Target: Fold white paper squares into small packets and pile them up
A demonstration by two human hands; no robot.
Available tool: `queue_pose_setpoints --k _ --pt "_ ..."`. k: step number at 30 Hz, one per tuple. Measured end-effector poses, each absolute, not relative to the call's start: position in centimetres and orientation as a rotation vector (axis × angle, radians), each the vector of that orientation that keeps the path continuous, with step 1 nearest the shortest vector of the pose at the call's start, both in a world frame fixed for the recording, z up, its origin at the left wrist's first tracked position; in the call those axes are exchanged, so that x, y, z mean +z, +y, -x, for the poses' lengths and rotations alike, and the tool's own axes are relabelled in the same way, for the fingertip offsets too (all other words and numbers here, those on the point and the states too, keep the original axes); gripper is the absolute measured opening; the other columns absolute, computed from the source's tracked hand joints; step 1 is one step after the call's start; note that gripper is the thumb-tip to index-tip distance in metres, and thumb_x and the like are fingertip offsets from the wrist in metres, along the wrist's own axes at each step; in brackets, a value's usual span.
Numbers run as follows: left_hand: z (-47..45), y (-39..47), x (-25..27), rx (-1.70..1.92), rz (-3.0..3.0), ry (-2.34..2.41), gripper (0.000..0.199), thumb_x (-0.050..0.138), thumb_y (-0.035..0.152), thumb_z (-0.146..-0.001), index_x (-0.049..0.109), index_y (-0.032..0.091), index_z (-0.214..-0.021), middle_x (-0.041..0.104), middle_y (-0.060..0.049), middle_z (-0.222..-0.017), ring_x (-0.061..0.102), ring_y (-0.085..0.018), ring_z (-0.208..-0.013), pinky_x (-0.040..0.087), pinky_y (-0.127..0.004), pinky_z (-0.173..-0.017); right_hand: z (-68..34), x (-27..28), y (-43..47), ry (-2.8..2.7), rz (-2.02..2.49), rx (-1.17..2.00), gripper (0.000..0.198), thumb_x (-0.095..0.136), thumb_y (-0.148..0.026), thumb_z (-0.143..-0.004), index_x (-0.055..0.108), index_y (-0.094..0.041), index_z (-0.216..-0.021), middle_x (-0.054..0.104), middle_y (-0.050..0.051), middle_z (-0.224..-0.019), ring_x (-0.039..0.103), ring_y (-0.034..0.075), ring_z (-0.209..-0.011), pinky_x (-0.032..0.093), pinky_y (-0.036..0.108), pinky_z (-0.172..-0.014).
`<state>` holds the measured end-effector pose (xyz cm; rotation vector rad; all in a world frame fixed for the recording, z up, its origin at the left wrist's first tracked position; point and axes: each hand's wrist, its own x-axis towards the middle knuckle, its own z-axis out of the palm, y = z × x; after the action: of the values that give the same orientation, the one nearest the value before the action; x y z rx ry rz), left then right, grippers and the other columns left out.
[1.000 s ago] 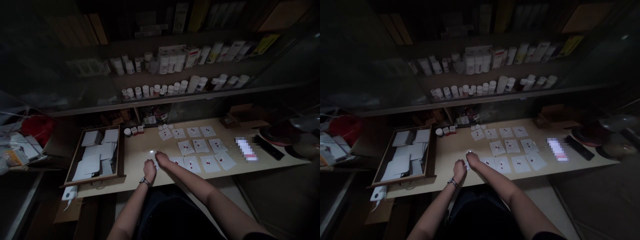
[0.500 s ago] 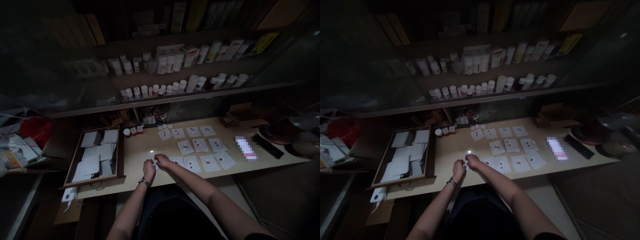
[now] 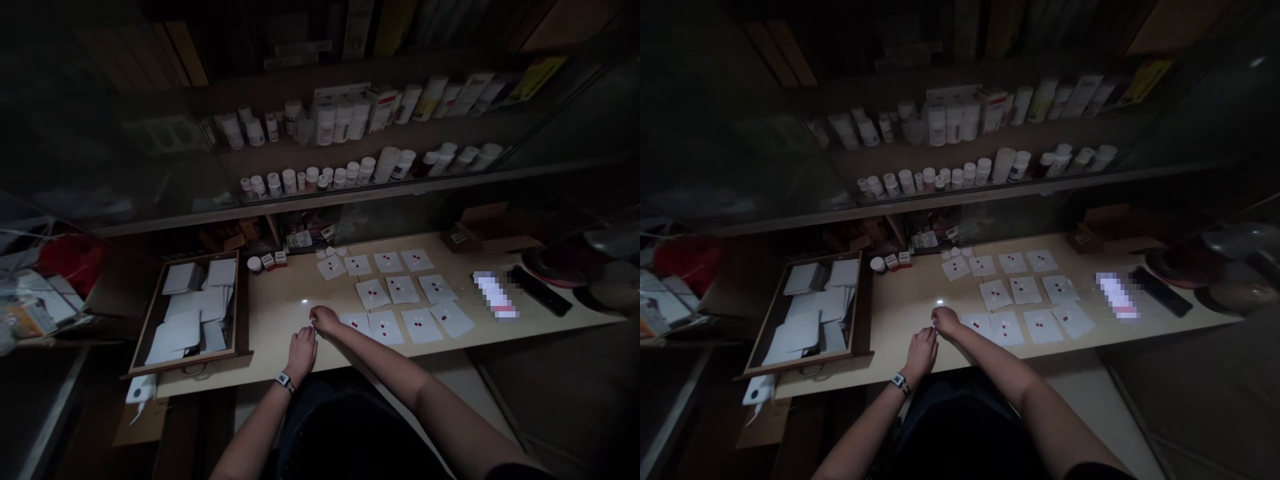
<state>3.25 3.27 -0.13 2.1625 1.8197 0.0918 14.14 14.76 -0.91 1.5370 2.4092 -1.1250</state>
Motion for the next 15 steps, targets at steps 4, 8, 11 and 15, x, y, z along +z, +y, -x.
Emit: queue_pose_setpoints --k 4,8,11,15 --pt "-3.11 3.18 -0.20 0.064 -2.189 1.785 0.037 0.043 0.024 -0.092 0.047 0.015 -0.127 0.053 -0.012 -0.124 0.046 -0.025 -0.114 0.037 -0.041 -0.094 -13.93 -0.71 14.96 2.358 -1.566 -1.132 0.017 0.058 -0.014 -0.075 0.069 -0.020 -0.087 0.069 0.003 -0.095 0.060 0.016 -0.089 0.035 0.021 -0.070" --pt "-2.79 3.76 0.38 0.076 -2.171 1.754 0.035 0.044 0.025 -0.091 0.050 0.015 -0.124 0.054 -0.012 -0.122 0.046 -0.025 -0.113 0.036 -0.040 -0.096 -13.64 -0.54 14.80 2.315 -1.614 -1.093 0.018 0.057 -0.015 -0.075 0.070 -0.020 -0.087 0.070 0.005 -0.094 0.060 0.017 -0.088 0.036 0.022 -0.069" --pt "-2.60 3.91 0.60 0.075 -2.153 1.741 0.034 0.045 0.025 -0.090 0.051 0.015 -0.122 0.054 -0.012 -0.122 0.047 -0.024 -0.112 0.038 -0.039 -0.094 -13.49 -0.61 14.55 2.325 -1.649 -1.041 0.018 0.056 -0.017 -0.076 0.069 -0.020 -0.089 0.069 0.005 -0.096 0.060 0.017 -0.088 0.036 0.023 -0.069" --pt "-2.43 3.55 0.18 0.096 -2.150 1.739 0.038 0.044 0.024 -0.090 0.048 0.015 -0.127 0.052 -0.012 -0.127 0.045 -0.024 -0.117 0.037 -0.039 -0.096 -13.38 -0.72 14.64 2.303 -1.683 -1.056 0.015 0.060 -0.019 -0.074 0.069 -0.021 -0.086 0.070 0.004 -0.093 0.060 0.016 -0.085 0.035 0.022 -0.066"
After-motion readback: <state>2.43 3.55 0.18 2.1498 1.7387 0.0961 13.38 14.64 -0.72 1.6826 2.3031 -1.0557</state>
